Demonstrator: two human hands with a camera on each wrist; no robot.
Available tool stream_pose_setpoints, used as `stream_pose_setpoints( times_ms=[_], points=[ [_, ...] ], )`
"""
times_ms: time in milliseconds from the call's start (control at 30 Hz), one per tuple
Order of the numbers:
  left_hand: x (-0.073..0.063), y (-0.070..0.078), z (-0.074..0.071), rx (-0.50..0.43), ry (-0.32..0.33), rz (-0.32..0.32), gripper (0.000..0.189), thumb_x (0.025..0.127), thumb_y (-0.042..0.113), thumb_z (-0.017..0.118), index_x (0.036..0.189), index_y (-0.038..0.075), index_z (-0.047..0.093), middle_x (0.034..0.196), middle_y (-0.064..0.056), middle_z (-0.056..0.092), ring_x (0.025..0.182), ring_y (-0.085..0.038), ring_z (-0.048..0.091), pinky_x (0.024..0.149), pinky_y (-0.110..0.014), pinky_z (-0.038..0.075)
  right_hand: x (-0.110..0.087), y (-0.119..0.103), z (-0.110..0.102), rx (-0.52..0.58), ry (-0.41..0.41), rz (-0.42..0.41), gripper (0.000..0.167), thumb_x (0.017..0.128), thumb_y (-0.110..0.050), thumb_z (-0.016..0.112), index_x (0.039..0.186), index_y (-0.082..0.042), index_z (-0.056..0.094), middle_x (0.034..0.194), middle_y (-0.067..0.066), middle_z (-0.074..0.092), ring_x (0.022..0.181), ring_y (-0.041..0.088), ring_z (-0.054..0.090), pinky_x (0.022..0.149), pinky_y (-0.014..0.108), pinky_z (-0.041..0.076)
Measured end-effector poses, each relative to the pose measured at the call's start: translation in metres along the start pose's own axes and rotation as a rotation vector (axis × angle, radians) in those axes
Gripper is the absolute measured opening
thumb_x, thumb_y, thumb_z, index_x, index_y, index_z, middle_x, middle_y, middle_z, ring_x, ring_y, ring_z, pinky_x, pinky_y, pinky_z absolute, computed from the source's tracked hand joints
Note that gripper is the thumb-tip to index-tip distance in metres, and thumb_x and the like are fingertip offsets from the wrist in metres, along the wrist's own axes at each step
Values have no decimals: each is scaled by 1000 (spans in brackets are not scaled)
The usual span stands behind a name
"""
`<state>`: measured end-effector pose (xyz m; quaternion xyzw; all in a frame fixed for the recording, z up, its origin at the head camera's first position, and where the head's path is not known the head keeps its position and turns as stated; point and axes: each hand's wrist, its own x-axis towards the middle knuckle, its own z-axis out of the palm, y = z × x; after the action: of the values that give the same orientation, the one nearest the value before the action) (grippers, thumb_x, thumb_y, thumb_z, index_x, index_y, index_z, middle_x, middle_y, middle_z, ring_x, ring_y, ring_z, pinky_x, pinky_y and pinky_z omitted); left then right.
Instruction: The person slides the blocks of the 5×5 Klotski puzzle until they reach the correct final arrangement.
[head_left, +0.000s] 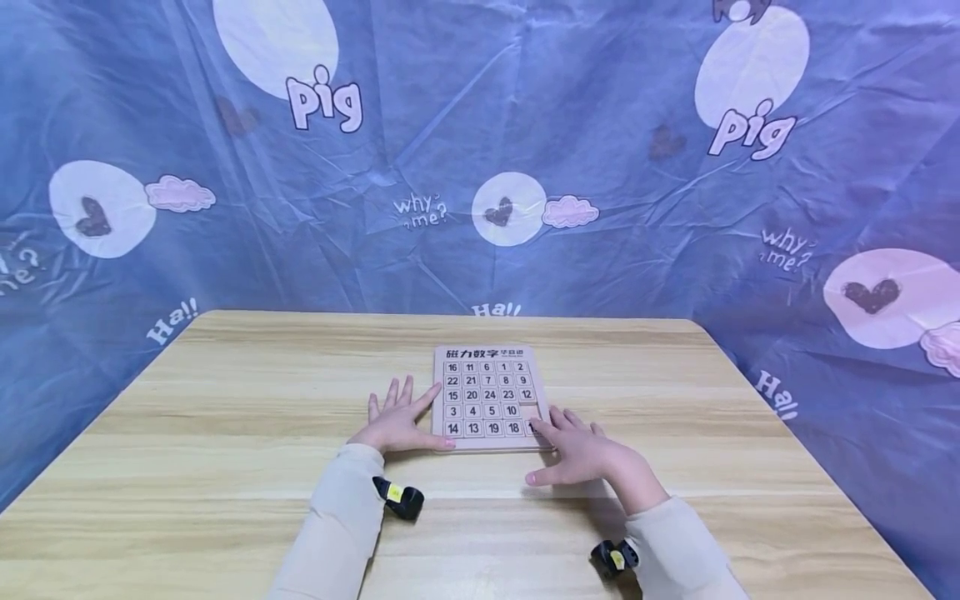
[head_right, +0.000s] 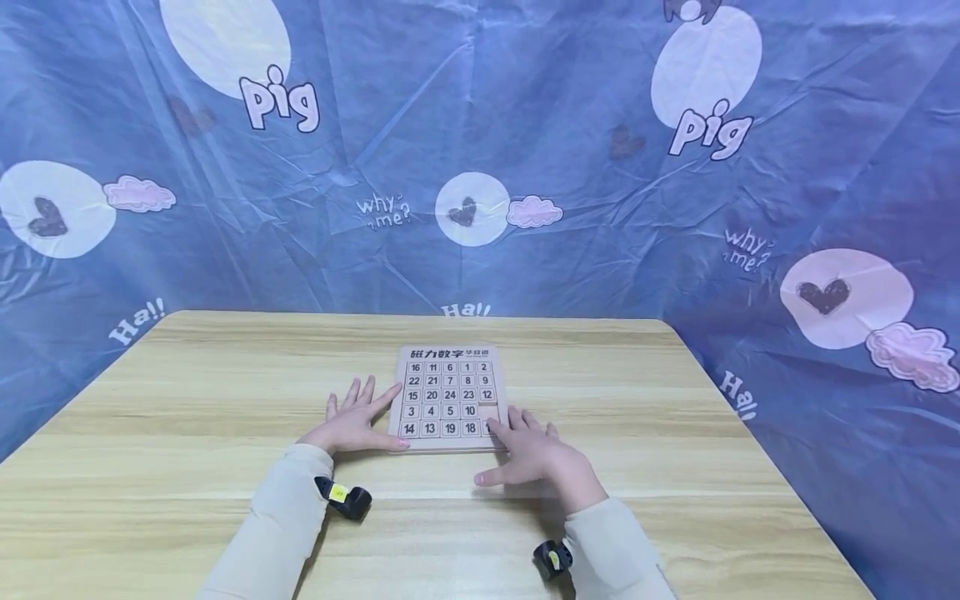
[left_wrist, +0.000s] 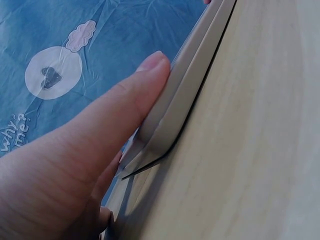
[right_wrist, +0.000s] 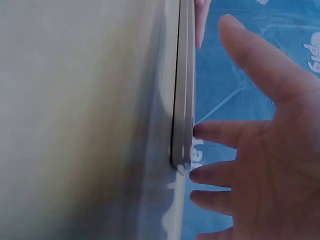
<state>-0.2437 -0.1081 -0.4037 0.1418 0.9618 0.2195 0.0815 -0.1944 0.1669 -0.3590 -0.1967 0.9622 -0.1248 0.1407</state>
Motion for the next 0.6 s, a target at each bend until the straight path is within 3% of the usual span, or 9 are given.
stream_pose_setpoints(
  times_ms=[333,600],
  points=[
    [-1,-1,2,-15,2,0,101,53,72,58,137,32,19,140,-19,-3,125,-36,-12,91,-56,-15,41,-41,4,-110,15,-110,90,65,-64,56,136,-16,27,139,21,13,124,41,10,93,61,7],
    [1,-1,2,-6,1,-13,101,53,74,55,137,34,15,140,-17,-6,124,-35,-14,91,-56,-15,57,-66,10,-199,-9,-126,93,63,-68,52,137,-21,24,141,16,7,125,38,5,93,60,4]
  ],
)
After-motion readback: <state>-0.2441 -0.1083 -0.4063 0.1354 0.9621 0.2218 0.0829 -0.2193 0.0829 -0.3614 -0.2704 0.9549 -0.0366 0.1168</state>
